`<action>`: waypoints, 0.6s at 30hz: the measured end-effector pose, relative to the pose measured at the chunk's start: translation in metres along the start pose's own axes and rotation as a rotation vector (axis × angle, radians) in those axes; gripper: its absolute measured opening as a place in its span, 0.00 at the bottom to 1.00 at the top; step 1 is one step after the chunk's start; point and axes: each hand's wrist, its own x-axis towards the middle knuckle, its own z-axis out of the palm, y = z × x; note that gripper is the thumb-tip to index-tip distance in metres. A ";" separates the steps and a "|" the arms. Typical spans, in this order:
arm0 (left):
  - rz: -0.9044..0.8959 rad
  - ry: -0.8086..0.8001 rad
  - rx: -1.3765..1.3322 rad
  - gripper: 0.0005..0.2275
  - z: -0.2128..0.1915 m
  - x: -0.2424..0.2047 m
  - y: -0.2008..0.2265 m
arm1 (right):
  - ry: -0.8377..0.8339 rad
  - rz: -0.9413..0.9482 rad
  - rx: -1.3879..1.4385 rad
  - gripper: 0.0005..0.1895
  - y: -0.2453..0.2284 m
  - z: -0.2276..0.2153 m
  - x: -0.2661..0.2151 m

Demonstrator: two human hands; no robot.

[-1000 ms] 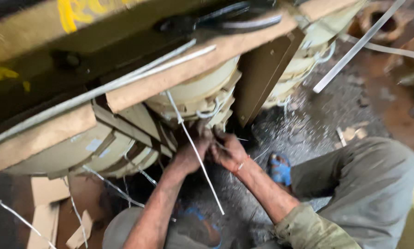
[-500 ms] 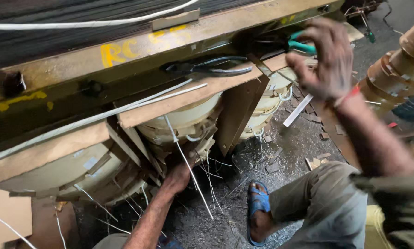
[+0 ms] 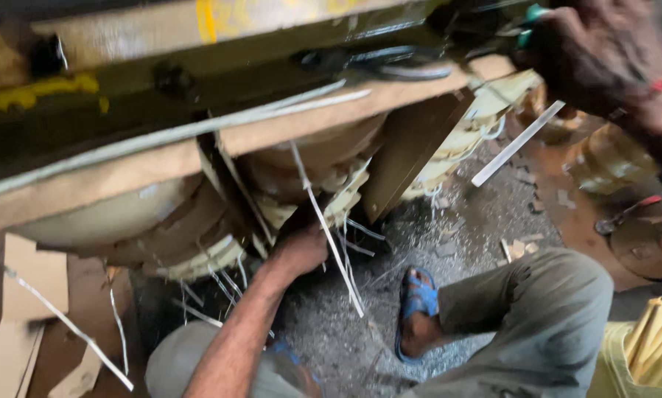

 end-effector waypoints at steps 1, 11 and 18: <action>-0.123 -0.126 -0.006 0.26 0.002 0.000 0.000 | 0.001 0.018 0.139 0.11 -0.001 0.005 -0.009; 0.209 0.269 -0.068 0.41 -0.041 -0.009 0.047 | -0.049 0.406 0.502 0.17 -0.129 0.197 -0.268; 0.212 0.281 0.013 0.41 -0.034 -0.002 0.041 | 0.048 0.277 0.205 0.11 -0.158 0.280 -0.263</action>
